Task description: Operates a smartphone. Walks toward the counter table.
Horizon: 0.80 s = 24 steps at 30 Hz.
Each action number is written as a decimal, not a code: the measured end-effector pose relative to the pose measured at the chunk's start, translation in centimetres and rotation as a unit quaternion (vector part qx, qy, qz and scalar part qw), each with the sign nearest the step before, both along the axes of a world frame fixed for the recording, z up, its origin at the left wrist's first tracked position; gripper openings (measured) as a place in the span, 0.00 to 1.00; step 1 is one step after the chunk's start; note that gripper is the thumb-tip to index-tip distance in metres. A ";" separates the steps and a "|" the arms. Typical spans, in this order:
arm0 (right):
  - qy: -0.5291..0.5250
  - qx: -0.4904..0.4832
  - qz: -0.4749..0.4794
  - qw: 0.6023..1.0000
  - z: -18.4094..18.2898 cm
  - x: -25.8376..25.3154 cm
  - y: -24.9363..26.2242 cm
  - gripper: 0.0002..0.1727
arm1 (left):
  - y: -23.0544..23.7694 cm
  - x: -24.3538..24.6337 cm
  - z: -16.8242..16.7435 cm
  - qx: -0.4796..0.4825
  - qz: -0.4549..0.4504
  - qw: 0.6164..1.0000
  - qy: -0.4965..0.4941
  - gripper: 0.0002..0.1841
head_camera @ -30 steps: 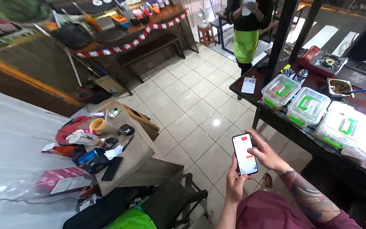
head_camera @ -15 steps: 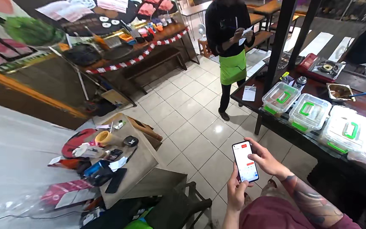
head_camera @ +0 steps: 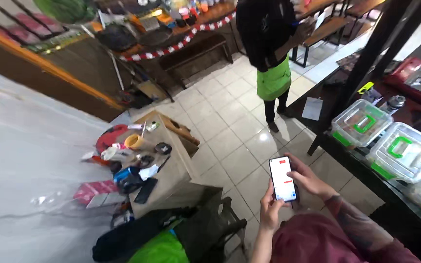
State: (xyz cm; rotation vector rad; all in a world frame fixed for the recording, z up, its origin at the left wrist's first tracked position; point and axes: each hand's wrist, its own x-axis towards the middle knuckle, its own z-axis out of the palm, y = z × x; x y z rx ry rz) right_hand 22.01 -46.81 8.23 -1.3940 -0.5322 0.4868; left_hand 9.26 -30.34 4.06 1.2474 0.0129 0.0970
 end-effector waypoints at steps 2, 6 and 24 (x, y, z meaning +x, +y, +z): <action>-0.014 -0.027 0.013 0.999 -0.3 3.6 1.4 0.34 | 1.0 2.8 -0.1 0.006 0.024 1.000 -0.004 0.42; 0.019 -0.044 0.061 0.997 0.1 9.2 4.6 0.35 | 2.8 7.3 -0.3 -0.002 0.065 0.998 0.003 0.41; -0.024 -0.092 0.142 0.985 0.1 18.7 29.2 0.36 | 23.4 14.6 -1.3 -0.034 0.192 0.981 0.019 0.43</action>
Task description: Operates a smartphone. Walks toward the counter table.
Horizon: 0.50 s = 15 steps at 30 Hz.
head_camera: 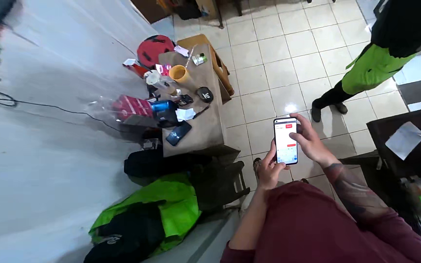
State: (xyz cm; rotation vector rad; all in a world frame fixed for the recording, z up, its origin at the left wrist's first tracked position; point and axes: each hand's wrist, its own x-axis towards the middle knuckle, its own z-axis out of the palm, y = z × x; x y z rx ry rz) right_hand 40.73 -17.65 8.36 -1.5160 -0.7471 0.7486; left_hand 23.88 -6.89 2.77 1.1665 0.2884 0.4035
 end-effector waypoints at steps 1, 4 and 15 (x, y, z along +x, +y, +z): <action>0.005 0.000 0.005 1.000 0.4 0.0 1.6 0.35 | 2.0 0.0 0.1 -0.002 0.001 1.000 -0.002 0.43; 0.015 -0.012 0.016 1.000 0.8 -0.3 5.8 0.38 | 7.5 -0.1 0.8 -0.004 -0.002 1.000 -0.008 0.43; 0.051 0.006 -0.004 0.999 0.4 -2.7 17.6 0.48 | 20.3 -0.1 0.8 0.018 -0.018 1.000 -0.004 0.45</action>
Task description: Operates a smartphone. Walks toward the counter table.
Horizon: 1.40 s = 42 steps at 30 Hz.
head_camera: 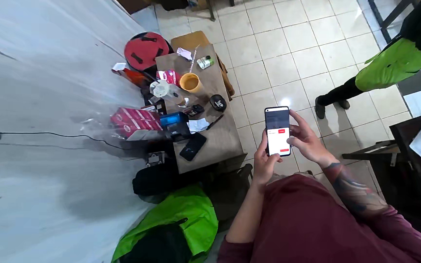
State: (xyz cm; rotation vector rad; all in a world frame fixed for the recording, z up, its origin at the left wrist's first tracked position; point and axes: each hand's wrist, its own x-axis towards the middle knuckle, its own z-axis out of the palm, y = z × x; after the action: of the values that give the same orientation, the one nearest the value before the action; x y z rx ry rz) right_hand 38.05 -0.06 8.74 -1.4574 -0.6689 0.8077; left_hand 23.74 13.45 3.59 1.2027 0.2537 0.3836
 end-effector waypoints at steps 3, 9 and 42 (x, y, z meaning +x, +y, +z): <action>-0.027 -0.014 -0.018 0.999 -0.2 -0.3 1.8 0.52 | 1.4 0.0 0.0 -0.002 -0.001 1.000 -0.001 0.45; -0.017 -0.010 0.016 1.000 0.0 -0.2 3.6 0.44 | 3.0 0.0 0.4 0.028 0.028 0.998 0.048 0.49; 0.002 -0.128 0.067 0.989 -4.2 2.7 5.6 0.33 | 10.0 -3.2 -9.6 -0.123 0.194 0.964 0.136 0.35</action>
State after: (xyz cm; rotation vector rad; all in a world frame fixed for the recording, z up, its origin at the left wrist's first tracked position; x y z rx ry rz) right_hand 40.71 5.52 4.57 -1.6535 -0.6849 1.0307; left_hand 20.56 23.45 -5.99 0.9551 0.7604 0.5098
